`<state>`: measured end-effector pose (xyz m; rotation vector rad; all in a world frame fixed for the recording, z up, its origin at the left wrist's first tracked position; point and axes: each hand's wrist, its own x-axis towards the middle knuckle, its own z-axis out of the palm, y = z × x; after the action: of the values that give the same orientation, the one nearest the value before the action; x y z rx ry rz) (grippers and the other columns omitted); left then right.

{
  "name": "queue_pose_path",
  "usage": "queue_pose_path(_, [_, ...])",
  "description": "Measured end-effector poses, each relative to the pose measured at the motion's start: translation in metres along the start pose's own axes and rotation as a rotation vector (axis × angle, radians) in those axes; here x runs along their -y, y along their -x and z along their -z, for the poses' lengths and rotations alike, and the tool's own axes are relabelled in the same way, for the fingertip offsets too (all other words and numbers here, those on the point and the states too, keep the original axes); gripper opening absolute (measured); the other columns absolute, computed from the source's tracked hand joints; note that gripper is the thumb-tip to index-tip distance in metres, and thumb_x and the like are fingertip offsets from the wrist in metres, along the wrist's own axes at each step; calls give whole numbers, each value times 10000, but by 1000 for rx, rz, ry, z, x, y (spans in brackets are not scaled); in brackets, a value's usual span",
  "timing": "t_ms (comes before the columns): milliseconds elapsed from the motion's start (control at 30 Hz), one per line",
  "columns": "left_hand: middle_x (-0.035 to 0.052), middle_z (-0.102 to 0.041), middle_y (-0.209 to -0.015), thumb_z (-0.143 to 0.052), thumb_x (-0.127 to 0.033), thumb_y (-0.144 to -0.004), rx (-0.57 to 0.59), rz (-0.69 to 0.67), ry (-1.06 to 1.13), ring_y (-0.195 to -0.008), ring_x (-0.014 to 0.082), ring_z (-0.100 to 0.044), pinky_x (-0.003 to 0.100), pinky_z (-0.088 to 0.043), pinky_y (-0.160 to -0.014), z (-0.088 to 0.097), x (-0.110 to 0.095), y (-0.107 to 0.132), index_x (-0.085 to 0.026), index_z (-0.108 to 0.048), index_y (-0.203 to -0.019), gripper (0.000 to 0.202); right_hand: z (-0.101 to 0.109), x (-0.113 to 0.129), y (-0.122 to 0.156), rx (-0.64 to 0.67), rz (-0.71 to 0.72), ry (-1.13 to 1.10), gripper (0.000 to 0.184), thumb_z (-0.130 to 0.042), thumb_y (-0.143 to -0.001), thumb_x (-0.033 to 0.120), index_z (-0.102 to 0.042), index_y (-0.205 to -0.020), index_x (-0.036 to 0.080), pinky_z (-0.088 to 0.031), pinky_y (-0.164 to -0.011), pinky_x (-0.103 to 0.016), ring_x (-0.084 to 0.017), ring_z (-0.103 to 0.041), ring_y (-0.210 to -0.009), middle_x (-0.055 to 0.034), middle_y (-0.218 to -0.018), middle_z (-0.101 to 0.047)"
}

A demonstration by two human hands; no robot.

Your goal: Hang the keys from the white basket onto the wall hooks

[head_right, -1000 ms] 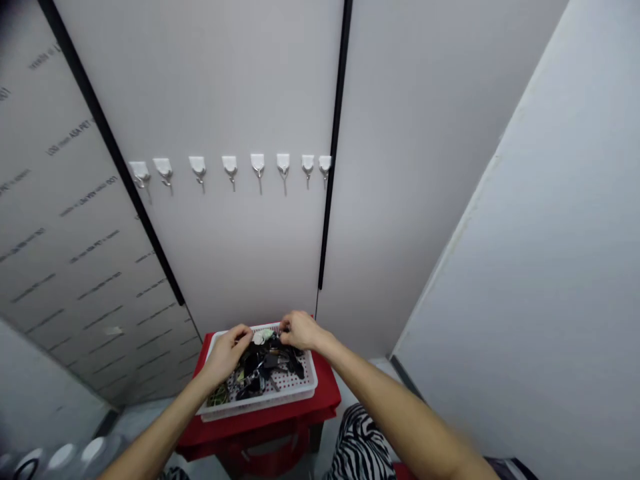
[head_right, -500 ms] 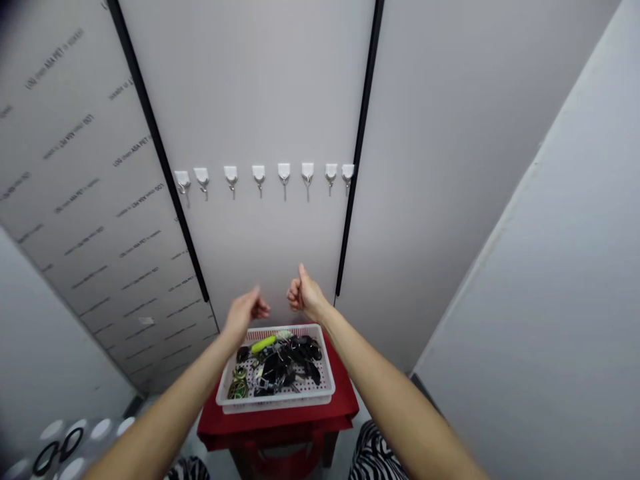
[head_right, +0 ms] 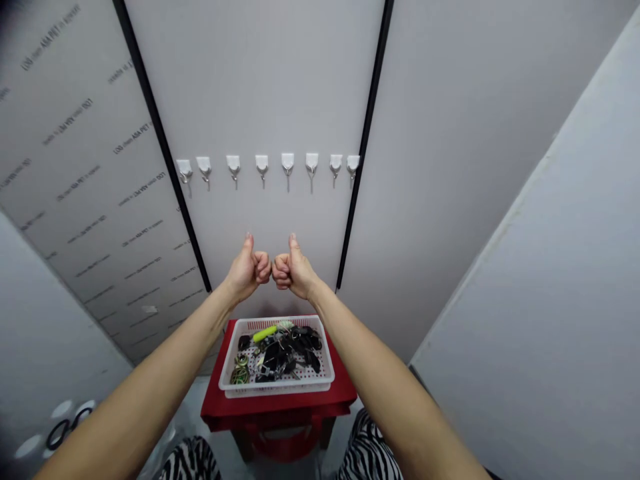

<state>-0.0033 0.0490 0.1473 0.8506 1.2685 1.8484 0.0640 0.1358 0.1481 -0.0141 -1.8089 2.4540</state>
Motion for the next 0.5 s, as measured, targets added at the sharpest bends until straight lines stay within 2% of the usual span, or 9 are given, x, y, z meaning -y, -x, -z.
queue_pose_path(100, [-39, -318, -275, -137, -604, -632, -37, 8, -79, -261, 38, -259, 175, -187, -334, 6, 8, 1, -158, -295, -357, 547, 1, -10, -2, -46, -23, 90, 559, -56, -615, 648, -208, -376, 166, -153, -316, -172, -29, -165, -261, 65, -288, -231])
queue_pose_path(167, [-30, -376, -326, -150, -578, -647, -110, 33, -212, -301, 52, -330, 183, -246, -363, 15, 25, 4, -159, -338, -392, 525, 3, -25, -2, -143, -41, 232, 555, -49, -624, 636, -226, -379, 171, -178, -324, -182, -34, -187, -268, 60, -296, -246])
queue_pose_path(233, [-10, -458, -417, -236, -505, -669, -213, 52, -477, -389, 77, -420, 203, -312, -432, 29, 52, 10, -154, -408, -454, 447, 7, -49, 0, -243, -38, 491, 542, -127, -642, 612, -298, -386, 165, -240, -362, -197, -49, -274, -307, 42, -327, -311])
queue_pose_path(300, [17, -529, -534, -370, -376, -655, -275, 54, -858, -515, 104, -478, 221, -344, -526, 44, 83, 20, -144, -483, -539, 284, 14, -78, 7, -294, 0, 838, 461, -310, -632, 549, -423, -443, 144, -311, -463, -221, -82, -397, -429, 7, -425, -432])
queue_pose_path(367, [36, -576, -689, -444, -265, -615, -195, 81, -1148, -649, 130, -499, 232, -349, -607, 57, 112, 31, -152, -537, -690, 164, 22, -105, 16, -290, 46, 1152, 295, -469, -587, 426, -530, -600, 137, -331, -599, -251, -131, -461, -622, -32, -618, -534])
queue_pose_path(400, [40, -579, -770, -453, -228, -607, -152, 80, -1233, -717, 138, -496, 235, -344, -653, 61, 124, 36, -162, -539, -765, 192, 26, -116, 20, -291, 62, 1255, 257, -504, -571, 363, -548, -702, 147, -322, -653, -264, -152, -460, -710, -45, -723, -551])
queue_pose_path(500, [51, -540, -938, -455, -184, -601, -88, 69, -1360, -874, 160, -450, 247, -308, -759, 65, 143, 46, -174, -499, -923, 325, 38, -137, 31, -326, 68, 1329, 363, -499, -579, 249, -489, -934, 177, -300, -732, -278, -171, -435, -841, -57, -904, -532])
